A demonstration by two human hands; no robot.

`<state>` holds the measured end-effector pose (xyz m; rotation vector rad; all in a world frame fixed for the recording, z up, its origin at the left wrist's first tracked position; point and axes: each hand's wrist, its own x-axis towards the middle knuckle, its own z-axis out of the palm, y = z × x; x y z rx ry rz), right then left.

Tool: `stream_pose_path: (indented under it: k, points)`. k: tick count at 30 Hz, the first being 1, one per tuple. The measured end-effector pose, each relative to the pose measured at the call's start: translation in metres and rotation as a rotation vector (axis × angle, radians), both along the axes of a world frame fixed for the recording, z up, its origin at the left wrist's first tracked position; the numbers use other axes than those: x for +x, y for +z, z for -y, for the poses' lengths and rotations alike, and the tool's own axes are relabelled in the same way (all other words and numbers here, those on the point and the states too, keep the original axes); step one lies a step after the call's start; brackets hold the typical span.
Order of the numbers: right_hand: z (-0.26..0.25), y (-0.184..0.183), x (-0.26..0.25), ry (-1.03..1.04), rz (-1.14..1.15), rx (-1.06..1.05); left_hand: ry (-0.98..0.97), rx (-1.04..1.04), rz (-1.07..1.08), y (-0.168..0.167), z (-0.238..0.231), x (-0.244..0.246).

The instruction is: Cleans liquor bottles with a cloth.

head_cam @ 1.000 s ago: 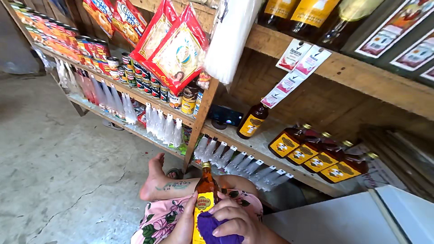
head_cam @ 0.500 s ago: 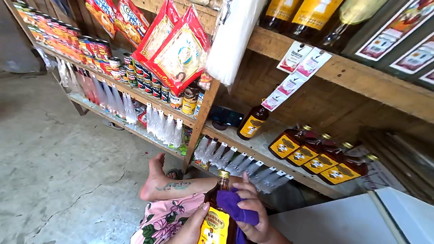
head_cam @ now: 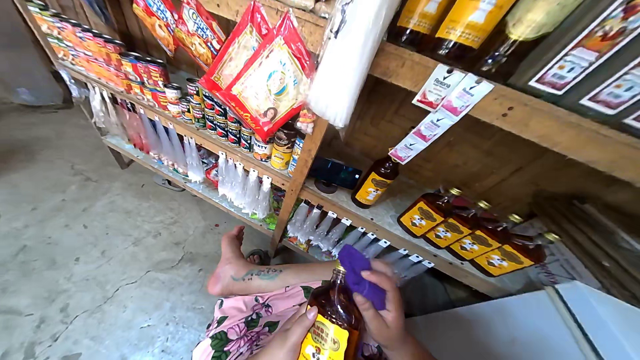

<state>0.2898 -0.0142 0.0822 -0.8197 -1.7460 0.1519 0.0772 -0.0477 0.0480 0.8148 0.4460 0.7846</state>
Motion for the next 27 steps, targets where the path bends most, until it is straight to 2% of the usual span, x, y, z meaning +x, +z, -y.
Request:
stream_pose_path:
  k: [4, 11, 16, 27]
  points:
    - [0.004, -0.001, -0.002, 0.231, -0.04, -0.094, 0.02, -0.024, 0.021, -0.004, 0.001, 0.0]
    - [0.005, 0.004, 0.008, 0.488, -0.061, -0.222, 0.011, -0.02, 0.027, -0.006, 0.0, -0.002]
    - [0.004, 0.005, 0.01, 0.561, -0.087, -0.248, 0.015, -0.05, 0.016, -0.005, 0.0, -0.001]
    - [0.003, 0.002, 0.011, 0.566, -0.059, -0.239, 0.016, -0.082, 0.022, -0.005, -0.001, 0.0]
